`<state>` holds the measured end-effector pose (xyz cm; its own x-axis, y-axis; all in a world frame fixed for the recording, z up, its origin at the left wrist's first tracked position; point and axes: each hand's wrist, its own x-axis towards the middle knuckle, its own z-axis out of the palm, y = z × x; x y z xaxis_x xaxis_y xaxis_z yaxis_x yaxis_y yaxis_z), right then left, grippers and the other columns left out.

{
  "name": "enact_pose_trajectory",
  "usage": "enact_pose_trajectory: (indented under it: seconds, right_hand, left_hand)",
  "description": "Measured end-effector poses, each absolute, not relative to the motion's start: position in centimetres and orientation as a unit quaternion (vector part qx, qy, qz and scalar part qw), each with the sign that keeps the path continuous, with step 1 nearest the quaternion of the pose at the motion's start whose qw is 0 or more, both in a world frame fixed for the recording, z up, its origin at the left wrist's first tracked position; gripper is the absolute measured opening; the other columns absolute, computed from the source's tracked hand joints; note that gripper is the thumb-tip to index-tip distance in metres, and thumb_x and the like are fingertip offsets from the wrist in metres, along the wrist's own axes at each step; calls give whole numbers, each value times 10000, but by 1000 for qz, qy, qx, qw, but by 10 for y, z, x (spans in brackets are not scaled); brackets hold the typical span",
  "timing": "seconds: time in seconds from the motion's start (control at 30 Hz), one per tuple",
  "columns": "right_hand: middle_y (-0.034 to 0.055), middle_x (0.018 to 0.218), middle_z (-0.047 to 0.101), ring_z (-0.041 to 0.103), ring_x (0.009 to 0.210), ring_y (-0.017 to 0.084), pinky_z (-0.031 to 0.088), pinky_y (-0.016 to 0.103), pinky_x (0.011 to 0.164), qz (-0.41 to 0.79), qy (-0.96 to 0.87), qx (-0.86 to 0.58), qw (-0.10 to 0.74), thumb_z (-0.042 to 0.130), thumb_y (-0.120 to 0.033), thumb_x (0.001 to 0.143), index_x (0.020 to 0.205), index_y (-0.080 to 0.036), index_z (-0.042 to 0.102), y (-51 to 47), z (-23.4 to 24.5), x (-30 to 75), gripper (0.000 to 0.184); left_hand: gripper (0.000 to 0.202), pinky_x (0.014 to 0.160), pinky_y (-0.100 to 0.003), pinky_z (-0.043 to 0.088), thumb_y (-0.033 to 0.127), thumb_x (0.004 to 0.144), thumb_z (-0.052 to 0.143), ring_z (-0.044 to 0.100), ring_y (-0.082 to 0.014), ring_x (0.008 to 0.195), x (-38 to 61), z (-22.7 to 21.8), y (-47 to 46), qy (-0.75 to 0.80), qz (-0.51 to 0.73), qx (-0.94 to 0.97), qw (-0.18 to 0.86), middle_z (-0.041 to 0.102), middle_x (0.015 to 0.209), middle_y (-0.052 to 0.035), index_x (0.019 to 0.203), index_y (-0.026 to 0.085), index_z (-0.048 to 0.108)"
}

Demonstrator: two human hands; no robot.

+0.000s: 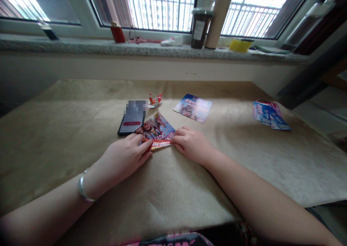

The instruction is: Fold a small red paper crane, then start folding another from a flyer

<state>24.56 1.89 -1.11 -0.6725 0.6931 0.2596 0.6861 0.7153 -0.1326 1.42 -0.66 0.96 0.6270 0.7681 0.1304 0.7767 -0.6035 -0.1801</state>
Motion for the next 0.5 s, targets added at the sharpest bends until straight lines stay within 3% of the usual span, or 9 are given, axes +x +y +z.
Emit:
enact_pose_trajectory:
  seconds: [0.23, 0.5]
  right_hand:
    - [59, 805, 617, 520, 793, 168, 407, 274, 699, 11, -917, -368, 150, 497, -195, 886, 869, -197, 690, 20, -11, 245, 194]
    - [71, 835, 621, 520, 815, 174, 418, 282, 722, 14, -921, -363, 140, 471, -173, 890, 864, -180, 676, 18, -10, 242, 206]
  left_hand:
    - [214, 621, -305, 467, 293, 884, 488, 556, -228, 815, 13, 10, -6, -422, -11, -900, 113, 579, 889, -88, 1037, 187, 592]
    - [236, 779, -355, 480, 209, 896, 459, 537, -230, 901, 12, 2, -4, -391, -30, -915, 98, 573, 978, -106, 1091, 141, 575]
